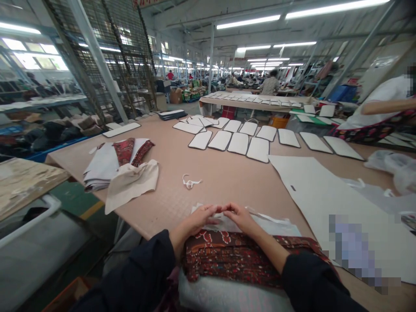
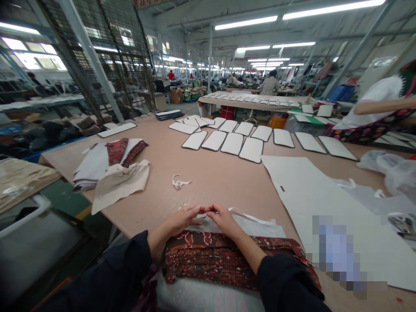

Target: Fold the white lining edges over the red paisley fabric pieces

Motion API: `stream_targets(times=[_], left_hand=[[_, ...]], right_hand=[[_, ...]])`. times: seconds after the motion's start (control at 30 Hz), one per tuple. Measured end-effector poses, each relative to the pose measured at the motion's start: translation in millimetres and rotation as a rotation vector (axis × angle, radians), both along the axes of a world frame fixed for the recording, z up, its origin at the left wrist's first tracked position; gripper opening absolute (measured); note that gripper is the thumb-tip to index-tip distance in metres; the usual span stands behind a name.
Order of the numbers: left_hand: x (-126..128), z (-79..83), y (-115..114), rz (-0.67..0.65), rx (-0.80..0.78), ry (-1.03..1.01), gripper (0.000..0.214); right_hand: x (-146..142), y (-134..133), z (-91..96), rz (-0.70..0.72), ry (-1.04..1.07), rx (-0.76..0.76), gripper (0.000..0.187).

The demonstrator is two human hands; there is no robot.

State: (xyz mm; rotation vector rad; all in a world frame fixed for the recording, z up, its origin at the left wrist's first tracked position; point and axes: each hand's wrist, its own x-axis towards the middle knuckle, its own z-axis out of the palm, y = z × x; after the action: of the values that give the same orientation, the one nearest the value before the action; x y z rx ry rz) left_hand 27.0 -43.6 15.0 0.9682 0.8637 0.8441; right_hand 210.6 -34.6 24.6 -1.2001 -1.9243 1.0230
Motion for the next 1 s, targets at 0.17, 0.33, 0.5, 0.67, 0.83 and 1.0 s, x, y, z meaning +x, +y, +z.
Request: stream_targets(times=[0.17, 0.33, 0.5, 0.67, 0.83, 1.0], left_hand=[[-6, -9.8, 5, -0.026, -0.018, 0.205, 0.034], [-18, -21.4, 16, 0.099, 0.131, 0.611, 0.015], [-31, -23.8, 20, 0.200, 0.106, 0.639, 0.007], [-39, -29.1, 21, 0.212, -0.010, 0.596, 0.014], [-43, -40.3, 27, 0.236, 0.135, 0.726, 0.011], [-45, -43.8, 32, 0.245, 0.278, 0.826, 0.007]], right_hand=[[0, 0, -11.4, -0.030, -0.159, 0.059, 0.016], [-1, -1, -23.4, 0.003, -0.340, 0.122, 0.019], [4, 6, -27.1, -0.023, -0.510, 0.121, 0.022], [6, 6, -27.7, -0.068, -0.558, 0.079, 0.021], [1, 3, -27.1, -0.080, -0.646, 0.129, 0.017], [2, 5, -31.5, -0.076, -0.660, 0.172, 0.019]])
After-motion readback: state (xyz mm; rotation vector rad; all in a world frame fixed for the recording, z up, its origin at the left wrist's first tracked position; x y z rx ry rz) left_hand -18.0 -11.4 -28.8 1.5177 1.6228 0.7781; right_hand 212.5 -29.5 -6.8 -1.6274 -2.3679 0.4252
